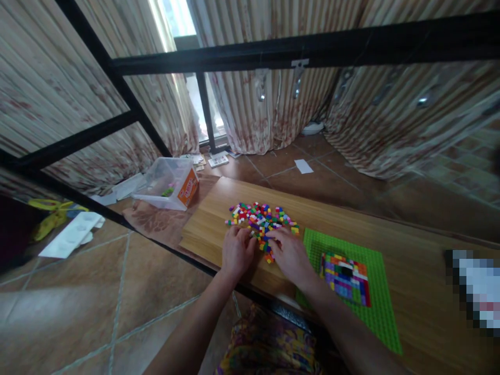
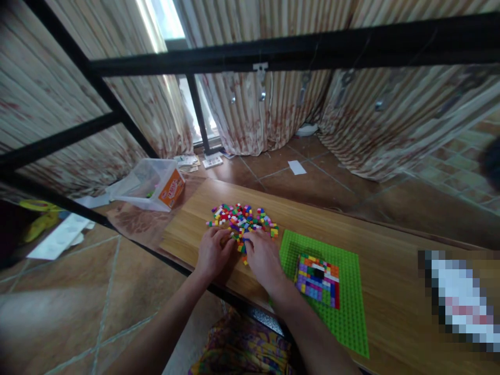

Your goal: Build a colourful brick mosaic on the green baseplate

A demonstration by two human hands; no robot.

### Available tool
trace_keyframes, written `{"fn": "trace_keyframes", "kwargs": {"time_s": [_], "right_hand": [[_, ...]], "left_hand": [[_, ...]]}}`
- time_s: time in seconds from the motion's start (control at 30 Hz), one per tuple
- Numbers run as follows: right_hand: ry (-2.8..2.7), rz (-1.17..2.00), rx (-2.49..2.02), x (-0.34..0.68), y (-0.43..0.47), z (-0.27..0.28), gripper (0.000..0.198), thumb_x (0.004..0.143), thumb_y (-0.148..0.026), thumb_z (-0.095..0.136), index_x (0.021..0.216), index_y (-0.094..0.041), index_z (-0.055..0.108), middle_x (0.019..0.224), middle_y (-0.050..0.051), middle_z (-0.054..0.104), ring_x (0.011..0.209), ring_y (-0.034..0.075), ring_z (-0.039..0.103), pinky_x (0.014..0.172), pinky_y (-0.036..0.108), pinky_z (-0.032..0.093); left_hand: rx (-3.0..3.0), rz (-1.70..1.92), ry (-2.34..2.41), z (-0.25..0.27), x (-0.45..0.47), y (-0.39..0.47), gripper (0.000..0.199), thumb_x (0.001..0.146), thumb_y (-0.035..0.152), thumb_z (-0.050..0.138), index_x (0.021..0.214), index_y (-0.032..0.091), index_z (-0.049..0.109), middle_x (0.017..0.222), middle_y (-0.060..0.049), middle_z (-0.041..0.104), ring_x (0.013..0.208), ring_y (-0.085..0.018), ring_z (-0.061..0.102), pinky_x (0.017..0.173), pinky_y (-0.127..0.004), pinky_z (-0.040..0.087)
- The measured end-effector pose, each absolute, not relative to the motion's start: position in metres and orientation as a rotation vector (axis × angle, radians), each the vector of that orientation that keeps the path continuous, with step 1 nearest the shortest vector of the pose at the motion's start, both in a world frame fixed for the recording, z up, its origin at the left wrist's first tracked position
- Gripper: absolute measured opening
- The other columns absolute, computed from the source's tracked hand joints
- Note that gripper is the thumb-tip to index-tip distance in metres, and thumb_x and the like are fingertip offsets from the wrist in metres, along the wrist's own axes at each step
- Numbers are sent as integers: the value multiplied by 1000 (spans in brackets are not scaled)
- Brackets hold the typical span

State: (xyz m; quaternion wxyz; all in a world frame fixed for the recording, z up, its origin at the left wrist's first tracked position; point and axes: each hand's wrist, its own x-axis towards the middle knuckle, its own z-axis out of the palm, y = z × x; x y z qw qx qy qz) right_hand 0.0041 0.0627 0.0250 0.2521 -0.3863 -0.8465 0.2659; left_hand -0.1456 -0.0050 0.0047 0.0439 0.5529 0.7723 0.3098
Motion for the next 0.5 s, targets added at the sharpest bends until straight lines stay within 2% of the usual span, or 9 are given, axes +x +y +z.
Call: {"fn": "trace_keyframes", "kwargs": {"time_s": [0.23, 0.5], "right_hand": [[-2162, 840, -1013, 26, 43, 25, 20, 91, -21, 47, 92, -24, 67, 94, 6, 69, 91, 20, 63, 82, 33, 49], [-2005, 892, -1028, 44, 25, 36, 21, 91, -25, 48, 92, -24, 68, 96, 6, 70, 92, 20, 65, 83, 33, 50]], "left_hand": [[1617, 822, 2392, 10, -141, 10, 8, 78, 18, 58, 80, 20, 66, 88, -6, 63, 87, -21, 57, 81, -34, 46], [1611, 1052, 2248, 16, -140, 7, 10, 82, 15, 54, 78, 19, 64, 85, -5, 66, 85, -19, 60, 81, -33, 46]]}}
